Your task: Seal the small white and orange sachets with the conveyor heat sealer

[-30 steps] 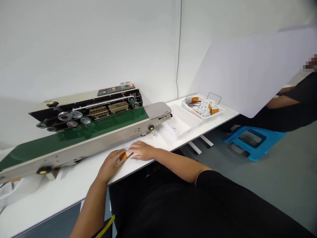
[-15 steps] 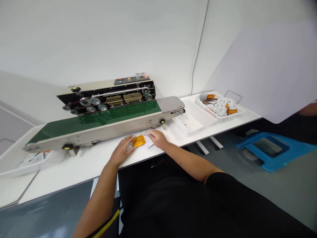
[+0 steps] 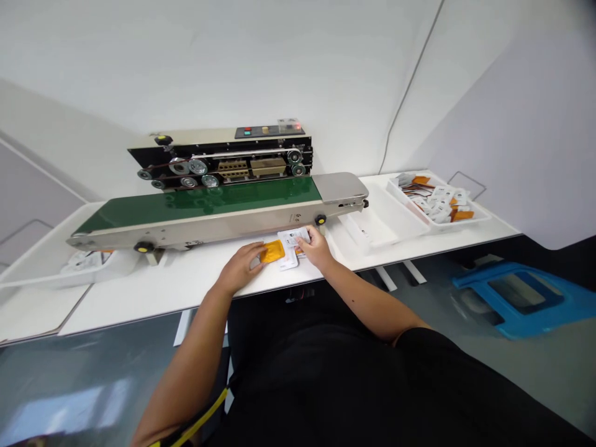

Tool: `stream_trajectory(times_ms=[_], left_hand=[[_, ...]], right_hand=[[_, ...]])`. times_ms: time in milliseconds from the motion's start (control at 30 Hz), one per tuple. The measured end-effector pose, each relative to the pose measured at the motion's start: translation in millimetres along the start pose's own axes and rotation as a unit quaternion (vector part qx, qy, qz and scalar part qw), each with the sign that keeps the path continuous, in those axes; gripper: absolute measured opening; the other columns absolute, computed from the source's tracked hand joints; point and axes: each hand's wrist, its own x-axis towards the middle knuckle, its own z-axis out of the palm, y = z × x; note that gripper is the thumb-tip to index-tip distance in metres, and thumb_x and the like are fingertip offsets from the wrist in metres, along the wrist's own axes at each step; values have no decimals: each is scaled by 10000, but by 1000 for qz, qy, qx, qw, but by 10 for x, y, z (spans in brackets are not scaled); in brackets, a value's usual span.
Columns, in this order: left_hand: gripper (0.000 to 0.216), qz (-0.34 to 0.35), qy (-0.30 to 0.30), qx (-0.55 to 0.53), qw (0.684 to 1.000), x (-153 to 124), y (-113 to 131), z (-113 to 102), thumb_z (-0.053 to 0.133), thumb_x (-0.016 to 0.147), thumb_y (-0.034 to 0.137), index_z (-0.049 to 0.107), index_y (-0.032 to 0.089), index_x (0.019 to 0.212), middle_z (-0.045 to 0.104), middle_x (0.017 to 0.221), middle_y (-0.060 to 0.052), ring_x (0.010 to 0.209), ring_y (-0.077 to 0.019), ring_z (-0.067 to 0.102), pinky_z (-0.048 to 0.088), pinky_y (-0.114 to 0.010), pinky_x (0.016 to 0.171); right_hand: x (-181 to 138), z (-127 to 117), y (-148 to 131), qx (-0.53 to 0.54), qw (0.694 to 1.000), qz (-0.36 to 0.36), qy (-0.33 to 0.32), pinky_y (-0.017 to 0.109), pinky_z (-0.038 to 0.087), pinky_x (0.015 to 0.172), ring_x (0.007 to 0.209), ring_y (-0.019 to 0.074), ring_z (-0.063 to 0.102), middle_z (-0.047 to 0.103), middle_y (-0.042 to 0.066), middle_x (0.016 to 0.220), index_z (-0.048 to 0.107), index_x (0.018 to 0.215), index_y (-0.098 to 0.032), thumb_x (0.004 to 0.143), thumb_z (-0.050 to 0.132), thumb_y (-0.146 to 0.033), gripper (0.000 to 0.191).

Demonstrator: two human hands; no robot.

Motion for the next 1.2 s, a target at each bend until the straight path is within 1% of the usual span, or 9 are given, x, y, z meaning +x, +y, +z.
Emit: stream_trajectory(times_ms=[133,267,367,467,667,833,1000,1100,1200], left_hand=[[478,7,4,3,1000,-8,-5,2,561,996,474,668,215,1384,617,1509,-134,1381,-335,574,454,-538,1192],[457,14,13,-3,1000,-15,1,-8,562,1000,477,684,227,1362,640,1478,-131,1351,-326,599,480,-519,1172],[453,10,19,-10,1000,-16,8,-19,576,991,488,694,240,1352,643,1478,-123,1351,-329,601,479,-521,1175],[449,8,20,-15,1000,-17,8,-24,580,987,495,706,238,1333,650,1471,-123,1344,-333,606,478,-526,1176],[430,7,22,-20,1000,-24,-5,-28,587,981,482,712,246,1319,663,1453,-119,1326,-333,615,484,-535,1166],[430,6,22,-24,999,-31,-15,-27,584,985,487,712,248,1319,671,1443,-115,1324,-333,614,493,-534,1156],[423,14,25,-32,999,-24,3,-37,570,994,480,713,245,1314,681,1424,-120,1312,-330,620,495,-538,1149],[432,22,25,-29,999,-6,-6,-37,582,998,470,694,245,1349,663,1455,-121,1348,-329,601,470,-538,1172],[546,13,12,-8,1000,9,-35,-9,642,966,520,639,235,1431,579,1559,-130,1465,-370,499,411,-571,1215]], right_hand=[[4,-129,-308,-87,986,-143,9,400,643,858,921,228,745,733,50,955,712,1046,-229,937,677,-444,245],[386,-523,-906,-259,912,-309,74,437,618,887,1053,242,689,669,99,1172,732,1235,-262,1052,506,-367,309],[902,-828,-1262,-415,848,-306,124,384,580,854,1066,236,654,595,125,1269,666,1352,-224,1077,370,-274,407],[1347,-967,-1396,-531,804,-248,101,343,529,795,946,220,623,600,131,1266,647,1312,-194,1057,370,-229,378],[1618,-690,-1364,-638,750,-176,1,358,484,759,828,228,610,620,189,1267,645,1249,-163,1004,438,-158,320],[1668,-377,-1326,-657,736,-162,-26,377,496,788,872,246,642,590,230,1328,634,1289,-121,1009,379,-105,379],[1680,-260,-1357,-632,751,-190,-18,411,543,832,986,286,647,587,207,1362,619,1381,-151,1009,527,-222,390],[1438,-207,-1322,-564,784,-256,34,463,539,971,1203,336,585,569,190,1408,609,1430,-173,1021,587,-331,439],[921,-73,-1077,-464,821,-330,-31,447,498,1093,1262,293,568,635,155,1329,674,1365,-193,1067,506,-339,372]])
